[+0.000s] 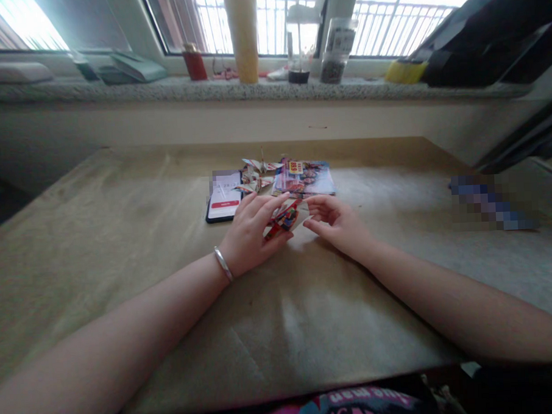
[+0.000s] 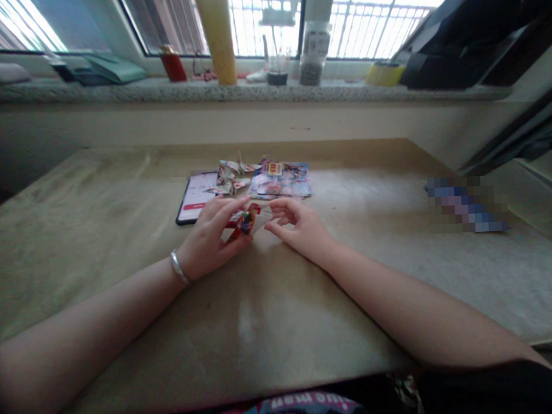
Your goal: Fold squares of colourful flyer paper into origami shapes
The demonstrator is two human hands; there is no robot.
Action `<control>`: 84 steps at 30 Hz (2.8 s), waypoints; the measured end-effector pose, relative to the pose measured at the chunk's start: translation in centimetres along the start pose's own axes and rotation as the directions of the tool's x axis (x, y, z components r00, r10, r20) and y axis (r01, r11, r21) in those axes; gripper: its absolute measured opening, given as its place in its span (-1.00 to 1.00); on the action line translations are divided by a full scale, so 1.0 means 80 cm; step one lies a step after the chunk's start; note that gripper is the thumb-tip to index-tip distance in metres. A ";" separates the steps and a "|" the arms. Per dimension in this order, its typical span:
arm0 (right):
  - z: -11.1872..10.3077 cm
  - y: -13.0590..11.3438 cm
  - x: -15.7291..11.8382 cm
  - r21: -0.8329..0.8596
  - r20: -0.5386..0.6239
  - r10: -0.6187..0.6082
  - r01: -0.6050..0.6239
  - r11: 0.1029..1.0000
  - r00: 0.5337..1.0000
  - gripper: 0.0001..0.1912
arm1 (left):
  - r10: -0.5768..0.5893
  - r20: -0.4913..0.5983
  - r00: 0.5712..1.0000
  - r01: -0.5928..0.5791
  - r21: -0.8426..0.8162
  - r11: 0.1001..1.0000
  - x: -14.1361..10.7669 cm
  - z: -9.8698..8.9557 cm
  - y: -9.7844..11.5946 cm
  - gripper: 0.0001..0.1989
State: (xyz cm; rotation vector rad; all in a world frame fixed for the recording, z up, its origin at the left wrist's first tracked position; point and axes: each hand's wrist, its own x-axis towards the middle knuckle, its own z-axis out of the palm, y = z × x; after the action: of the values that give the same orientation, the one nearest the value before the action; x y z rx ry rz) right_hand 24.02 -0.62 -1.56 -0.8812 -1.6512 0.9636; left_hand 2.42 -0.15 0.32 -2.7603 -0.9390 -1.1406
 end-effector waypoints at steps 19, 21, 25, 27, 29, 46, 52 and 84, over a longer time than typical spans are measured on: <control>0.002 -0.026 -0.007 -0.422 -0.014 -0.339 0.302 0.855 0.941 -0.92 | 0.013 -0.062 0.998 -0.015 -0.036 0.999 0.002 -0.002 0.007 -0.70; 0.002 -0.030 -0.008 -0.476 -0.001 -0.380 0.334 0.814 0.925 -0.93 | 0.017 -0.076 0.997 -0.022 -0.064 0.998 0.003 -0.002 0.008 -0.67; 0.002 -0.035 -0.008 -0.542 0.013 -0.434 0.371 0.754 0.901 -0.95 | 0.020 -0.169 0.985 -0.045 -0.147 0.988 0.005 -0.006 0.013 -0.70; 0.002 -0.035 -0.008 -0.559 0.017 -0.440 0.373 0.740 0.898 -0.96 | 0.019 -0.200 0.980 -0.054 -0.173 0.983 0.006 -0.008 0.015 -0.76; 0.002 -0.035 -0.008 -0.568 0.019 -0.450 0.380 0.730 0.893 -0.95 | 0.021 -0.214 0.977 -0.061 -0.184 0.981 0.006 -0.009 0.017 -0.82; -0.002 -0.038 -0.006 -0.566 0.074 -0.520 0.465 0.681 0.851 -0.90 | -0.062 -0.218 0.974 0.002 -0.267 0.964 0.007 -0.004 0.014 -0.90; -0.001 -0.038 -0.006 -0.573 0.072 -0.510 0.454 0.682 0.857 -0.91 | -0.066 -0.213 0.975 0.009 -0.259 0.966 0.006 -0.004 0.014 -0.94; 0.003 -0.040 -0.007 -0.566 0.048 -0.473 0.414 0.712 0.880 -0.92 | -0.106 -0.229 0.967 0.042 -0.269 0.962 0.007 -0.002 0.014 -0.91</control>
State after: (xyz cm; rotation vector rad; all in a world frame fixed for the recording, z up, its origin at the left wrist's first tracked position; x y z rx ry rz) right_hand 23.57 -2.47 1.05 -0.8237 -1.9726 0.0738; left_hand 3.24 -0.79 1.05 -2.7043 -0.9305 -1.6837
